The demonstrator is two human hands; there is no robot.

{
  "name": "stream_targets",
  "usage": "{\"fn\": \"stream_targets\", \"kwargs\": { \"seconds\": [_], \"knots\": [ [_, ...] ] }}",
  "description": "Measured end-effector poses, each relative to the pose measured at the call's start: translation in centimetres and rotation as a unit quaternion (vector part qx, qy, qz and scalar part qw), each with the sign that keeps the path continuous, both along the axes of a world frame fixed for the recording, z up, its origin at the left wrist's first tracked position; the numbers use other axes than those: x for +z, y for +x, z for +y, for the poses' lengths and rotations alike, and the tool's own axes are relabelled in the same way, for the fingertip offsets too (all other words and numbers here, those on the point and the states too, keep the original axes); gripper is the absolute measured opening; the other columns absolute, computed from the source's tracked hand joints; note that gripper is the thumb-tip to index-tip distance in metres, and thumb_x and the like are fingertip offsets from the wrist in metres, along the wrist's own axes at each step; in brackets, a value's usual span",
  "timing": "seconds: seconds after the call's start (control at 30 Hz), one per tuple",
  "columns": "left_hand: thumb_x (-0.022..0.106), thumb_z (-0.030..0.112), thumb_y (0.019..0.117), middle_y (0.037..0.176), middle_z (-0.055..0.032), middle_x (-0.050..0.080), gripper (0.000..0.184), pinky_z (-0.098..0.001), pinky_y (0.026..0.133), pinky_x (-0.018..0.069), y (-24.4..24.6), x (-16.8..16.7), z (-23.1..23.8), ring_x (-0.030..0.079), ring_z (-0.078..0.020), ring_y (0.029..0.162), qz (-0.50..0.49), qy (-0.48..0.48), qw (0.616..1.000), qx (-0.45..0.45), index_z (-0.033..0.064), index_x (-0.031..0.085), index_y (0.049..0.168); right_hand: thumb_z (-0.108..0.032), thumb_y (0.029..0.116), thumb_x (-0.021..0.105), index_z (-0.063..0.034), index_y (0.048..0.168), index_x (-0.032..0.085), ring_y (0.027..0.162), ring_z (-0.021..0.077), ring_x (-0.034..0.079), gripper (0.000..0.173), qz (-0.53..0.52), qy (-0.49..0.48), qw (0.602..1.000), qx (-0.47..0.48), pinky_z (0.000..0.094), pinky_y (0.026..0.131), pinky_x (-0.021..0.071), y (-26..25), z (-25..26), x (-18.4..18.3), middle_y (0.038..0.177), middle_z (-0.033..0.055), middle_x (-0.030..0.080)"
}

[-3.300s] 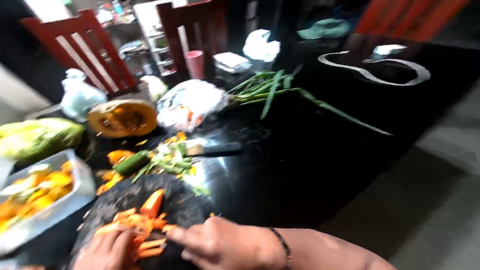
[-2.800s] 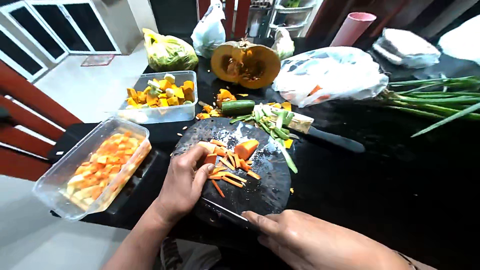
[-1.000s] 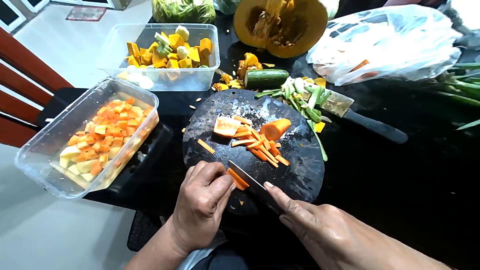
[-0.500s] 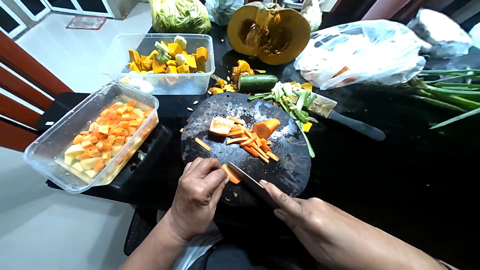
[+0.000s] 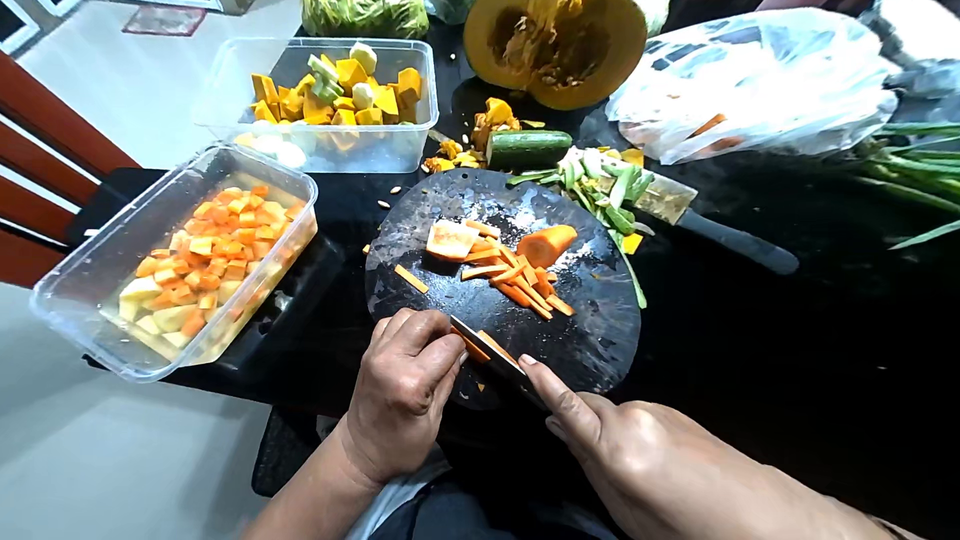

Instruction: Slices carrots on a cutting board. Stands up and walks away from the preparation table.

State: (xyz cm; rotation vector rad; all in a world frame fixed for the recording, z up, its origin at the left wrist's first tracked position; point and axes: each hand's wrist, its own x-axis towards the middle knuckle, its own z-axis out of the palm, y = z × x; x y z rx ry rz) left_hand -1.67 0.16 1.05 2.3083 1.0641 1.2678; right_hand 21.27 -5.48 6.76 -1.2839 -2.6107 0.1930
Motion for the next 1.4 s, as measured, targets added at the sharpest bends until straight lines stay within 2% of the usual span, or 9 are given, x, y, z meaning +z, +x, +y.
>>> {"fn": "stream_targets", "kwargs": {
  "seconds": [0.2,0.3,0.4,0.53,0.8,1.1,1.27,1.33,1.4],
  "knots": [
    [0.064,0.011,0.0976,0.099,-0.0078,0.07,0.015,-0.0297,0.088,0.0486,0.2,-0.1,-0.1,0.064,-0.0148,0.096,0.004,0.007,1.0,0.005,0.0064,0.076,0.09,-0.011,0.096,0.048,0.0119,0.139,0.054,0.038,0.022,0.052,0.049,-0.045,0.013,0.999,-0.006,0.0335,0.034,0.0411,-0.7,0.1,0.2,0.058,0.0062,0.055],
    [0.065,0.01,0.0958,0.098,-0.0086,0.07,0.014,-0.0295,0.087,0.049,0.1,-0.1,-0.2,0.064,-0.0154,0.095,0.004,0.01,1.0,0.006,0.0056,0.076,0.087,-0.011,0.0927,0.049,0.0126,0.138,0.055,0.04,0.0213,0.053,0.051,-0.007,-0.001,1.0,0.011,0.0343,0.036,0.0433,-0.7,0.9,-0.2,0.056,0.0042,0.055],
    [0.066,0.01,0.0957,0.098,-0.0077,0.071,0.014,-0.029,0.089,0.0494,0.0,-0.2,0.0,0.064,-0.0143,0.097,-0.01,0.006,1.0,-0.001,0.0051,0.077,0.089,-0.012,0.0955,0.048,0.0114,0.142,0.052,0.044,0.0191,0.055,0.052,0.054,-0.056,0.997,0.017,0.0343,0.041,0.0475,0.1,0.9,-0.4,0.057,0.0026,0.055],
    [0.065,0.011,0.0962,0.098,-0.0073,0.071,0.014,-0.0293,0.088,0.0487,0.0,-0.2,0.0,0.064,-0.0139,0.097,-0.012,0.002,1.0,0.002,0.0053,0.078,0.091,-0.016,0.1005,0.045,0.0082,0.144,0.05,0.044,0.0128,0.049,0.05,0.117,-0.102,0.988,0.015,0.0287,0.041,0.0436,2.2,-0.1,-0.8,0.055,-0.0004,0.05],
    [0.065,0.01,0.0958,0.099,-0.007,0.07,0.014,-0.0278,0.089,0.0482,0.1,-0.1,-0.2,0.063,-0.013,0.098,-0.006,0.0,1.0,0.008,0.0056,0.078,0.091,-0.014,0.099,0.045,0.0098,0.14,0.054,0.045,0.0166,0.054,0.048,0.095,-0.04,0.994,0.035,0.03,0.041,0.046,1.5,0.1,-0.5,0.06,0.003,0.056],
    [0.064,0.009,0.096,0.097,-0.0078,0.069,0.015,-0.0285,0.089,0.0474,0.2,0.0,-0.2,0.062,-0.0141,0.097,-0.001,0.002,1.0,0.009,0.005,0.076,0.089,-0.013,0.0962,0.047,0.0106,0.138,0.054,0.041,0.0188,0.053,0.049,0.047,-0.042,0.997,0.043,0.0342,0.037,0.0442,0.5,1.3,-0.6,0.054,0.0005,0.051],
    [0.064,0.011,0.0959,0.097,-0.0064,0.07,0.014,-0.03,0.089,0.0492,-0.1,0.1,-0.1,0.064,-0.0143,0.098,0.01,-0.006,1.0,0.009,0.0068,0.076,0.09,-0.012,0.0987,0.048,0.009,0.144,0.05,0.046,0.0183,0.054,0.05,0.077,-0.133,0.987,0.041,0.0339,0.043,0.0468,0.3,2.3,0.1,0.056,0.0012,0.051],
    [0.064,0.013,0.0963,0.098,-0.0061,0.071,0.015,-0.0297,0.087,0.05,-0.1,0.3,0.0,0.064,-0.0146,0.098,0.022,-0.008,1.0,0.015,0.0081,0.077,0.091,-0.016,0.1024,0.045,0.0024,0.146,0.048,0.048,0.0143,0.052,0.047,0.113,-0.197,0.973,0.043,0.0309,0.044,0.0458,1.7,2.1,0.2,0.059,0.0006,0.05],
    [0.064,0.015,0.096,0.095,-0.0061,0.07,0.016,-0.0303,0.083,0.0506,0.5,0.5,0.2,0.065,-0.0156,0.093,0.045,-0.005,0.999,0.029,0.0089,0.076,0.089,-0.019,0.1024,0.045,-0.0003,0.145,0.052,0.046,0.0129,0.05,0.047,0.126,-0.177,0.976,0.031,0.0303,0.042,0.0441,3.2,1.7,-0.1,0.057,-0.0005,0.049]
  ]
}}
